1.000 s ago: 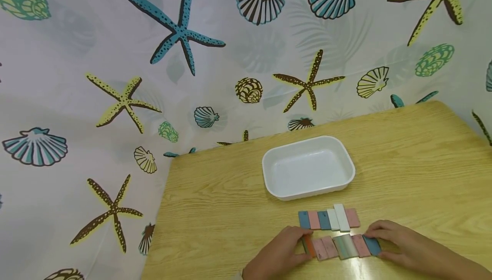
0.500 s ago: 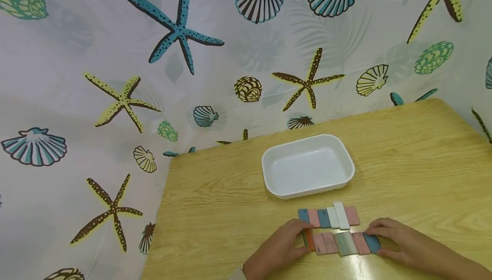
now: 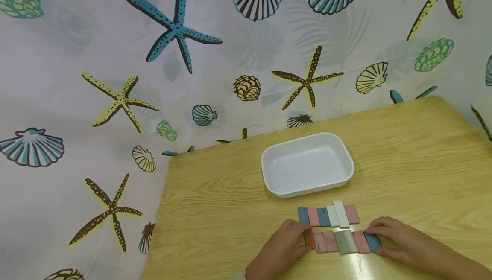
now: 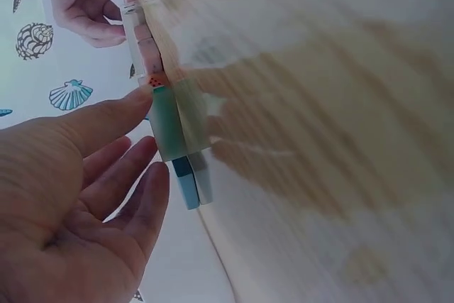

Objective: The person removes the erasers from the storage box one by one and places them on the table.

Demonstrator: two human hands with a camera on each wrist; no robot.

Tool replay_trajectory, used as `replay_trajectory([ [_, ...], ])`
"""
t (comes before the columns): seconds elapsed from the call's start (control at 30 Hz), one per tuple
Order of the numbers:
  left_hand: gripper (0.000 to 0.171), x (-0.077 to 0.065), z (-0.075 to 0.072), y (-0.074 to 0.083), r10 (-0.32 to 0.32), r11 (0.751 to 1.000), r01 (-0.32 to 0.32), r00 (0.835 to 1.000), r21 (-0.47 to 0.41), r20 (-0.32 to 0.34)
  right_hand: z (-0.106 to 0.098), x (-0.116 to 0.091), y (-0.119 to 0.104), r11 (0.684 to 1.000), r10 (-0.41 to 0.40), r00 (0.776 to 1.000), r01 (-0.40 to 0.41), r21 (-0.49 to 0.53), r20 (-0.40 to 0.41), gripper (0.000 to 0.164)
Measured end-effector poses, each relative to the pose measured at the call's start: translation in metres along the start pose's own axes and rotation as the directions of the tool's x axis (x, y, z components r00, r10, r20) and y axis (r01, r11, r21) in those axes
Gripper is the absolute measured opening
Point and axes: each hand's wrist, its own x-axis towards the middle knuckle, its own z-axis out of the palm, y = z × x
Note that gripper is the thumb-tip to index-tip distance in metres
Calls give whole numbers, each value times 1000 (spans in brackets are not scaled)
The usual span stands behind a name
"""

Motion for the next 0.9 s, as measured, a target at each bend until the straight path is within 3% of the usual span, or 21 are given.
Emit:
replay_trajectory([
  [0.4,31,-3,3,-2,72,997,-68,992,41,-103,4,2,-2,1000,-20,1000,20,21,-21,40],
  [0.77,43,-7,2,-3,84,996,-86,993,-14,-78,3,7,-2,1000,19,1000,-19,11,-7,39],
  [0.9,45,-4,4,-1,57,998,-58,996,-11,-75,4,8,0,1000,5,1000,-5,25,0,39],
])
